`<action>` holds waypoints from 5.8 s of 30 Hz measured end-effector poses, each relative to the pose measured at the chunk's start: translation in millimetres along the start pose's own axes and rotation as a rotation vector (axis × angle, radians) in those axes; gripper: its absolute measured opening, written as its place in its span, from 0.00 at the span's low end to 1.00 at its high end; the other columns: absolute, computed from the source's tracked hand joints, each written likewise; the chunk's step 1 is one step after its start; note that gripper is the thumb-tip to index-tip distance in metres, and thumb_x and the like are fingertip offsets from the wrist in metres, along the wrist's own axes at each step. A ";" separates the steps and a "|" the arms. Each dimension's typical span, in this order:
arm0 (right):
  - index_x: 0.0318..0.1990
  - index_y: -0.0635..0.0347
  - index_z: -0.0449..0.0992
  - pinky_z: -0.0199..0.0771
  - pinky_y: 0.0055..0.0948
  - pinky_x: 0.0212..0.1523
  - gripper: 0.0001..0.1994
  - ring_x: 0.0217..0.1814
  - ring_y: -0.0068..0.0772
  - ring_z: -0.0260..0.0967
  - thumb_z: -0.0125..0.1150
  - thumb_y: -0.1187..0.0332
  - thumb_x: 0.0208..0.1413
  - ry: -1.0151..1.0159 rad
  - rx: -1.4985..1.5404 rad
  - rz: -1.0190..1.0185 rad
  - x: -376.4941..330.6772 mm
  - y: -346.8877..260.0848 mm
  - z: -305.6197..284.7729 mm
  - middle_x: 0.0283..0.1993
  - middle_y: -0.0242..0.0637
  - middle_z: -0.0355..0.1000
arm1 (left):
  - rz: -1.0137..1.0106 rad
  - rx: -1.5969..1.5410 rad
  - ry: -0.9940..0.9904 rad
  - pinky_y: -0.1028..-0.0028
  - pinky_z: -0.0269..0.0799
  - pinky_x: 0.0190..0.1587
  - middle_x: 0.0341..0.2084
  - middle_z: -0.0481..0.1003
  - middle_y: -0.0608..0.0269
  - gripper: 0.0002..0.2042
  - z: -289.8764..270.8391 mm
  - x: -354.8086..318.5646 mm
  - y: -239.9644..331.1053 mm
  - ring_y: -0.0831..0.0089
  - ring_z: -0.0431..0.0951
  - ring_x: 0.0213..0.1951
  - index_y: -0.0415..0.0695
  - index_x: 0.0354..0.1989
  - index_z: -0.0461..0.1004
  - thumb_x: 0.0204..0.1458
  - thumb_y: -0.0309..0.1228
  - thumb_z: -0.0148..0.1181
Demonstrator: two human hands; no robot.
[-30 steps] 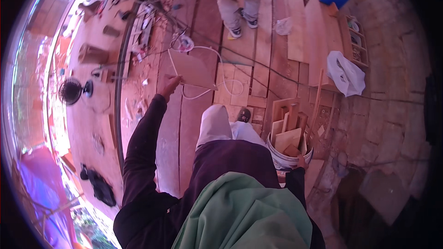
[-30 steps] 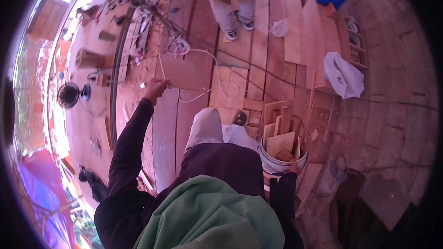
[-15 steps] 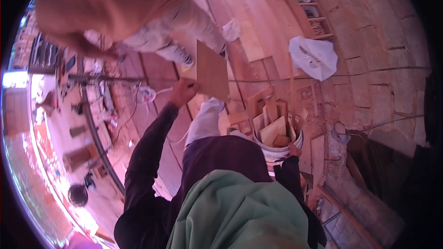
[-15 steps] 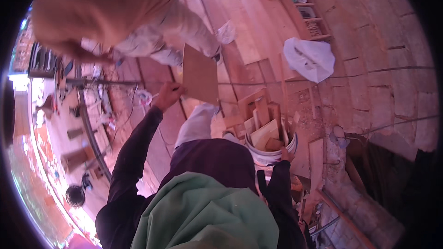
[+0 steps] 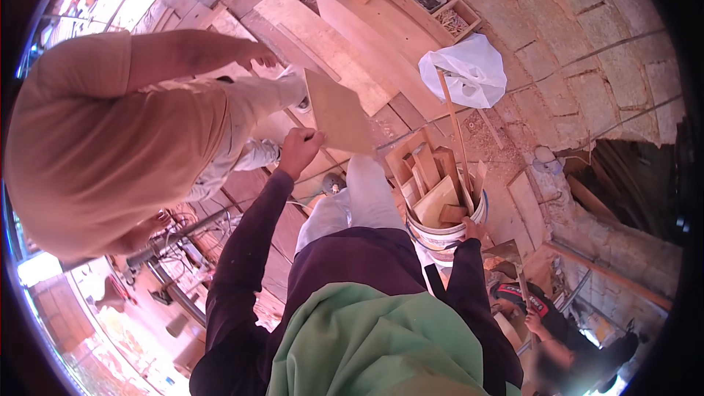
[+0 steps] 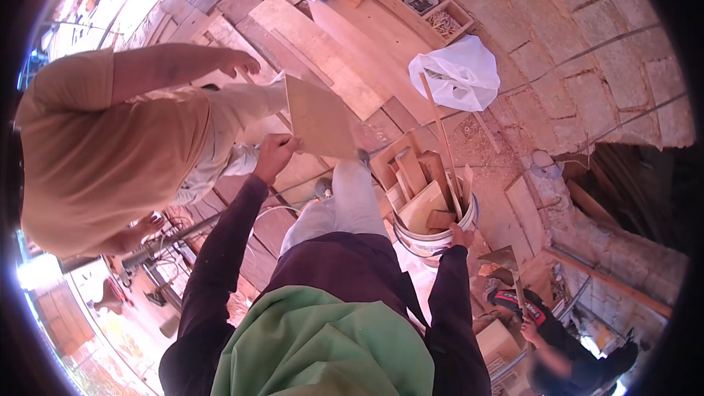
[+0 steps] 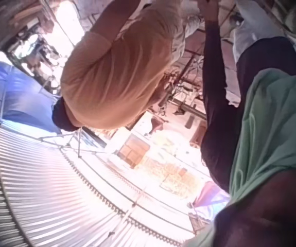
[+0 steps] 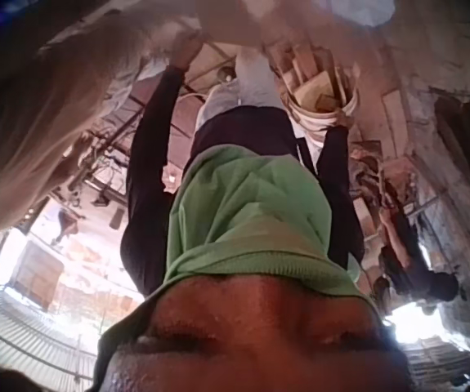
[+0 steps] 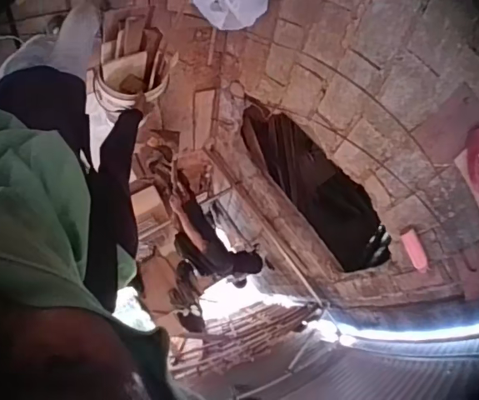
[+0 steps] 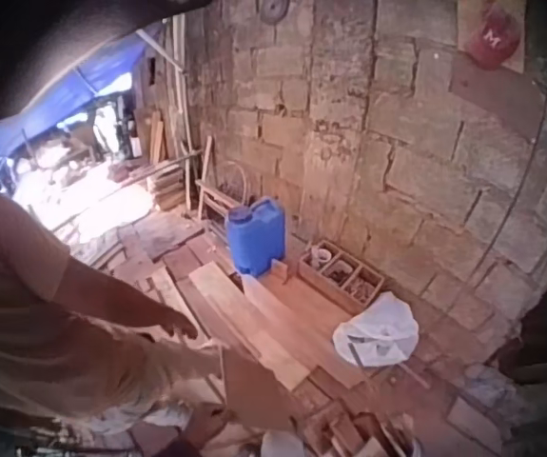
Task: Picking up various wood scraps from the workshop floor and placing them into a plastic bucket, then retrieving a wooden board and metal screws.
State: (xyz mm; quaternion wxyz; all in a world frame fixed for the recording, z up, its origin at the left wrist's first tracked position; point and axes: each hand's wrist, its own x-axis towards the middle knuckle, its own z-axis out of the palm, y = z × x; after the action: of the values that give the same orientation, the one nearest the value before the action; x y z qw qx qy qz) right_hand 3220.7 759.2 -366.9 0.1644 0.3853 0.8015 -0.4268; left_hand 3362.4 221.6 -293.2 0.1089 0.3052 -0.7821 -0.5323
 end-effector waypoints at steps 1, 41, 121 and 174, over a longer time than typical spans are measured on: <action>0.47 0.70 0.64 0.74 0.53 0.34 0.29 0.44 0.53 0.65 0.66 0.68 0.33 -0.017 0.037 0.030 -11.5 -6.9 1.0 0.45 0.49 0.65 | 0.006 0.006 -0.017 0.68 0.61 0.19 0.09 0.66 0.57 0.16 1.7 12.7 17.5 0.72 0.66 0.13 0.35 0.16 0.71 0.47 0.37 0.55; 0.43 0.75 0.67 0.76 0.49 0.27 0.31 0.36 0.53 0.67 0.67 0.64 0.29 0.334 0.378 0.496 -17.2 -178.3 97.1 0.39 0.53 0.67 | -0.500 -1.528 -0.585 0.79 0.57 0.25 0.19 0.60 0.70 0.06 91.6 476.6 241.4 0.79 0.59 0.22 0.42 0.29 0.67 0.54 0.31 0.53; 0.41 0.65 0.64 0.70 0.50 0.30 0.28 0.40 0.47 0.63 0.68 0.66 0.29 0.264 0.356 0.405 -76.9 -348.9 242.2 0.41 0.44 0.64 | -0.427 -1.688 -0.760 0.58 0.54 0.63 0.54 0.63 0.41 0.16 -30.6 536.4 392.5 0.49 0.59 0.59 0.32 0.41 0.68 0.59 0.34 0.38; 0.48 0.66 0.59 0.75 0.46 0.30 0.33 0.41 0.47 0.65 0.67 0.67 0.32 0.163 0.170 0.248 -42.6 -375.9 237.9 0.44 0.49 0.64 | -0.129 -1.672 -0.801 0.56 0.45 0.66 0.59 0.53 0.36 0.26 -65.1 497.2 410.5 0.45 0.52 0.62 0.28 0.62 0.43 0.58 0.32 0.36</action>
State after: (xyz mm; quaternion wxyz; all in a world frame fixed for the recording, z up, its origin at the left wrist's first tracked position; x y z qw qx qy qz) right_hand 2947.8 418.7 -270.4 0.1170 0.5272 0.7194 -0.4369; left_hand 2853.5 -21.9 25.8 -0.0142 -0.0361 -0.1054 -0.9937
